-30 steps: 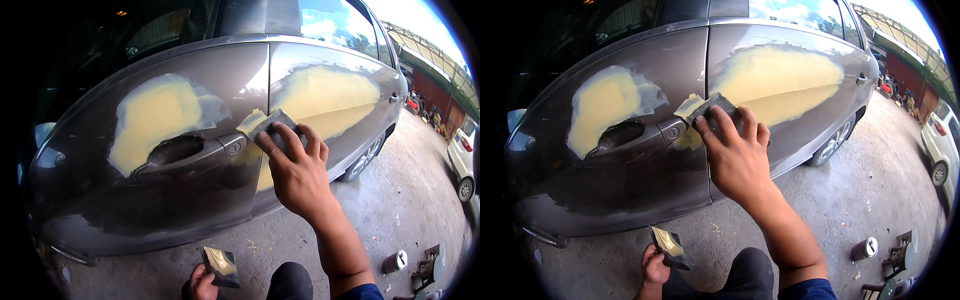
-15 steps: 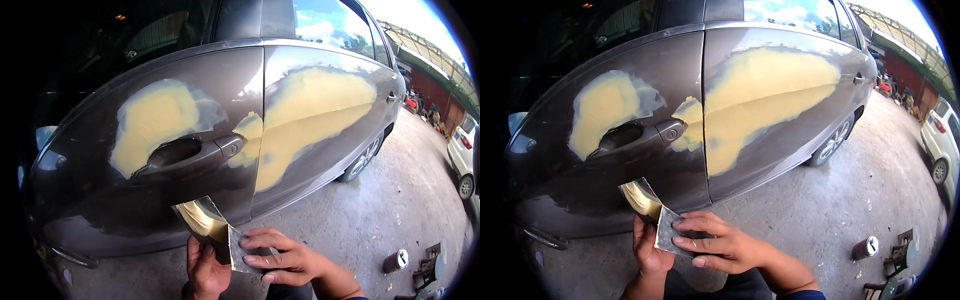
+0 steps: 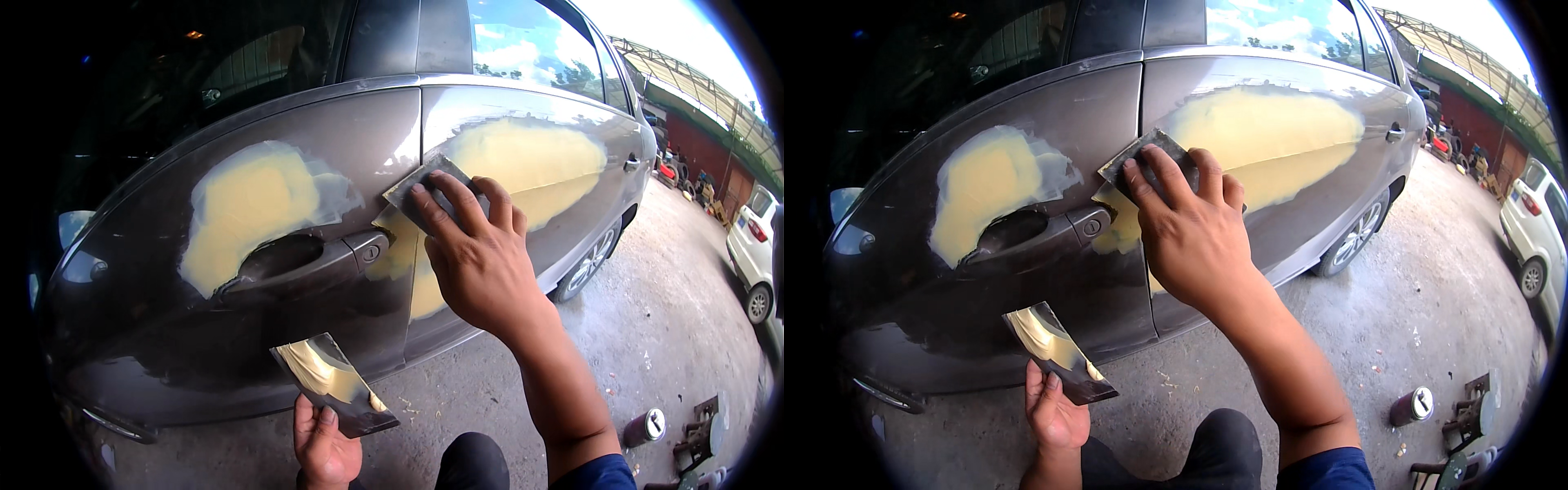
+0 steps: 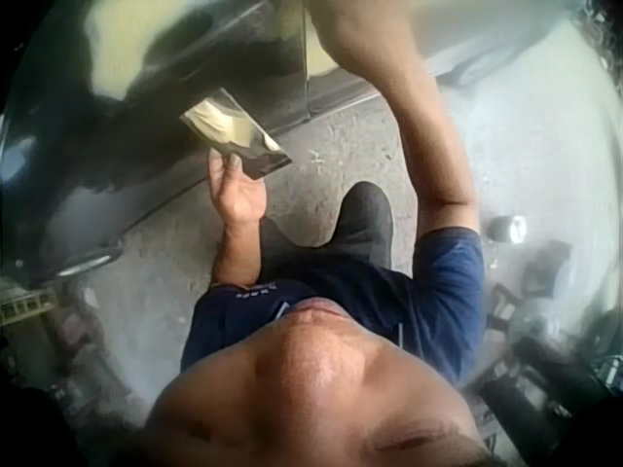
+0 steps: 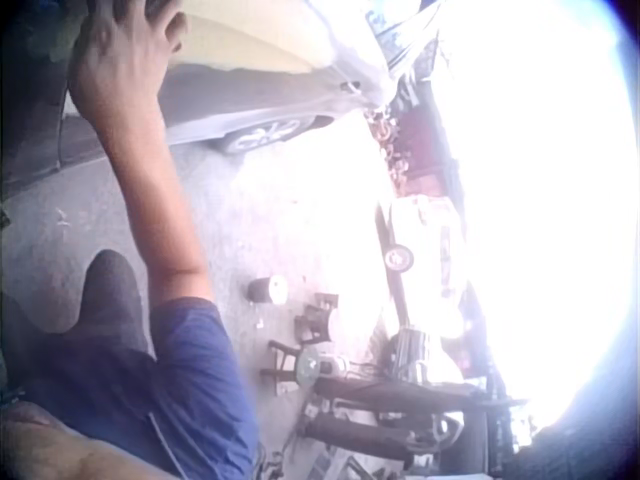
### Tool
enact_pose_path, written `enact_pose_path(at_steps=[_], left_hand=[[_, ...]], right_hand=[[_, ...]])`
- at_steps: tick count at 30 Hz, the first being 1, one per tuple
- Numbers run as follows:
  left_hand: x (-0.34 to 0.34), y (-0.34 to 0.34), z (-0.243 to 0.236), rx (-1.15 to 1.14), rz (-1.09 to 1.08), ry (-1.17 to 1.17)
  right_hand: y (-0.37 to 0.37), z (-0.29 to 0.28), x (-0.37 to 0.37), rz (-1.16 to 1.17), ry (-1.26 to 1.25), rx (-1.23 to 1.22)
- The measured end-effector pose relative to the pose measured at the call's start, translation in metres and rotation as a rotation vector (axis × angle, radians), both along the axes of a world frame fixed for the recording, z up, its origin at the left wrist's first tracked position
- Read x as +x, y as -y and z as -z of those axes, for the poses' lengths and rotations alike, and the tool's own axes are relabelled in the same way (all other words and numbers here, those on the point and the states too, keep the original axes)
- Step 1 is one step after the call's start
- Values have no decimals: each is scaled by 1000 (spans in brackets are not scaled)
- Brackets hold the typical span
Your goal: The person applies a beige body filler to the side of a dark gray car using a metal spreader. They repeatedly scoop the filler from a larger scraper and spread it across the car door and rear quarter panel, smoothing the surface to cover the underlying paint.
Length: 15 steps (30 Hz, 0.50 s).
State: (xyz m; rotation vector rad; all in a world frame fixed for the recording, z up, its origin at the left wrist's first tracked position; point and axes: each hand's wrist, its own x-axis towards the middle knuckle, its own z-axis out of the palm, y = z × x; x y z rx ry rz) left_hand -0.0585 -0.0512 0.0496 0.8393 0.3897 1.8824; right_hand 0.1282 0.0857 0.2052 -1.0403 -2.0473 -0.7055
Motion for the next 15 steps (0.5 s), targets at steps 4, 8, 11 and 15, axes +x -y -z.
enact_pose_path(at_steps=[4, 8, 11, 15], left_hand=[[-1, -1, 5, -19, -18, 6], [-2, -1, 3, -35, -84, -21], [-3, -4, 3, -16, -62, -62], [-3, -7, 4, -20, -53, -53]], right_hand=[[-3, 10, -8, 19, 14, -31], [-1, 38, -9, 23, -56, -49], [-2, 57, -6, 41, -97, -56], [5, 71, -4, 26, -135, -81]])
